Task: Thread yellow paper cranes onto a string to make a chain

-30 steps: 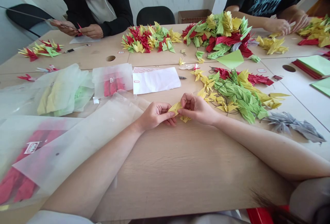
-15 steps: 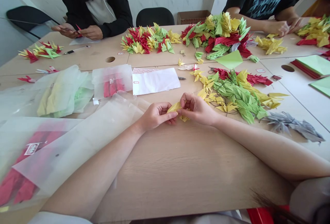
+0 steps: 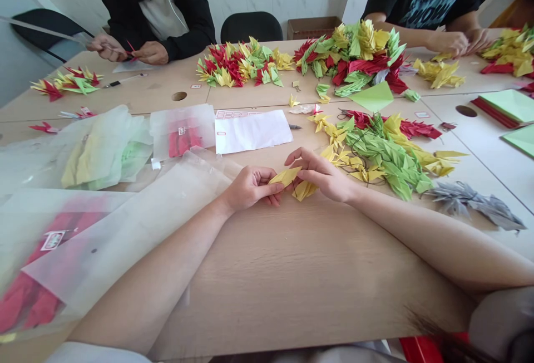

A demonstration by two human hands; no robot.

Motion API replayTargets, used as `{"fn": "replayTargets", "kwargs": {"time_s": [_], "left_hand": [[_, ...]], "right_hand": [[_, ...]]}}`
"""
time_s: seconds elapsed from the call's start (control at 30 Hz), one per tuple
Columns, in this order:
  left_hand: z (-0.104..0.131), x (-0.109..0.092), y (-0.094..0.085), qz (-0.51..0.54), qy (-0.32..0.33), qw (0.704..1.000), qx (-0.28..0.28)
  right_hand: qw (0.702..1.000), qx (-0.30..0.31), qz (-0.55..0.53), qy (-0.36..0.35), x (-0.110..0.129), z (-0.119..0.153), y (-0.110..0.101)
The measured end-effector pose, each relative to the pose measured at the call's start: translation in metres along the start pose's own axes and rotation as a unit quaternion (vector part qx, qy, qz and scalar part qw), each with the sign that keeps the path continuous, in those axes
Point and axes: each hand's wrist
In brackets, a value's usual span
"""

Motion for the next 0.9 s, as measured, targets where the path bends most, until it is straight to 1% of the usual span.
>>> {"fn": "replayTargets", "kwargs": {"time_s": [0.17, 0.23, 0.37, 0.47, 0.53, 0.6, 0.67, 0.73, 0.77, 0.83, 0.9], "left_hand": [[0.0, 0.004, 0.003, -0.016, 0.006, 1.0, 0.001], [0.001, 0.005, 0.004, -0.021, 0.005, 1.0, 0.008], [0.001, 0.004, 0.003, -0.011, 0.013, 0.999, 0.042], [0.001, 0.004, 0.0, 0.003, 0.043, 0.998, 0.051], [0.002, 0.004, -0.003, 0.011, 0.072, 0.996, 0.049], [0.002, 0.004, -0.006, 0.019, 0.085, 0.995, 0.057], [0.001, 0.004, -0.008, 0.028, 0.078, 0.994, 0.067], [0.001, 0.004, -0.008, 0.032, 0.065, 0.996, 0.059], [0.0, 0.003, -0.007, 0.029, 0.057, 0.997, 0.05], [0.0, 0.002, -0.006, 0.025, 0.043, 0.998, 0.031], [-0.001, 0.002, -0.005, 0.028, 0.035, 0.999, 0.019]], "right_hand": [[0.993, -0.01, 0.116, -0.003, -0.005, 0.0, 0.004], [0.994, 0.0, 0.109, 0.007, -0.008, -0.002, 0.003], [0.998, 0.006, 0.051, 0.035, -0.007, -0.006, 0.0], [0.998, -0.009, 0.051, 0.02, -0.005, -0.006, -0.001], [0.996, -0.034, 0.077, -0.019, -0.003, -0.005, -0.001], [0.987, -0.054, 0.129, -0.081, -0.002, -0.003, -0.001], [0.964, -0.053, 0.2, -0.169, -0.002, -0.001, 0.0], [0.93, -0.037, 0.266, -0.251, -0.004, 0.0, 0.002], [0.915, -0.031, 0.29, -0.278, -0.005, 0.001, 0.003], [0.898, -0.021, 0.321, -0.299, -0.007, 0.002, 0.004], [0.896, -0.011, 0.329, -0.298, -0.009, 0.002, 0.004]]}}
Point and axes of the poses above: each hand's wrist, its own z-axis away from the middle knuckle, its own y-axis out of the palm, x = y × z, and after that the axes turned 11 degrees about -y, right-handed
